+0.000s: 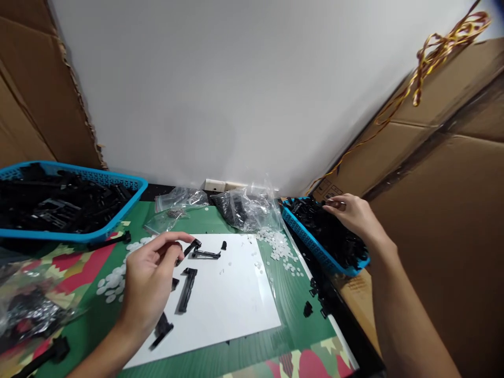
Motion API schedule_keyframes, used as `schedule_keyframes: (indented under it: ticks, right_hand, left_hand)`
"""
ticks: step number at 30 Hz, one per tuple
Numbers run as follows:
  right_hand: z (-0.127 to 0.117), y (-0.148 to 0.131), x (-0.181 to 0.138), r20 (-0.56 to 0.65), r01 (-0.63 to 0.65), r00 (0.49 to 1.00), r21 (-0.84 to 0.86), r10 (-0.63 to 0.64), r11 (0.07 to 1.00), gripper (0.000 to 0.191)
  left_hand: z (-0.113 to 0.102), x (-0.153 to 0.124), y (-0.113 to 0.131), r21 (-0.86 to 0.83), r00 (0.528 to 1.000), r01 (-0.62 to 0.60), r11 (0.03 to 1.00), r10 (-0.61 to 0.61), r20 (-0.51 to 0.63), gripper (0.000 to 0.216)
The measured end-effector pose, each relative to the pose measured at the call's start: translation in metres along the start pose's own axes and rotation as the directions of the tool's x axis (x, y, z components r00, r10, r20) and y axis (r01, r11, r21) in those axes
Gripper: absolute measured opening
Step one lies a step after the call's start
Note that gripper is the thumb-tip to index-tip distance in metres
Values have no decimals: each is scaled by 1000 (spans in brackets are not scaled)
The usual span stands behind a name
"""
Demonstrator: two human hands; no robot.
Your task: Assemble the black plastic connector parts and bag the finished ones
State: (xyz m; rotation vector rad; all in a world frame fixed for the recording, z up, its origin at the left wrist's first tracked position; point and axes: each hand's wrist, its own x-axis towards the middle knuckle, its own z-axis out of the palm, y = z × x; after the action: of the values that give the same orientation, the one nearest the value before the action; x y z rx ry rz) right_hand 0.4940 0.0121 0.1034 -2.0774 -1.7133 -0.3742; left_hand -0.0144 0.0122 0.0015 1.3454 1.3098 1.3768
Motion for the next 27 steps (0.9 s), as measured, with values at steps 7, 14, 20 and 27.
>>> schedule_keyframes:
  ticks: [7,14,20,27]
  right_hand:
    - [3,-81,-13,12,135,990,196,-140,971,40]
    - [66,-161,-48,64,223,966,288,-251,931,49]
    - [99,-194,-87,213,350,884,289,-416,891,39]
    - [107,-211,-102,285,366,822,398,-493,841,25]
  left_hand:
    - [4,4,-7,210,960,-245,947,206,190,22]
    - [6,9,-22,417,865,-483,770,345,364,27]
    - [5,11,-28,533,885,-444,721,259,387,31]
    - [6,8,-22,634,891,-407,658,131,435,28]
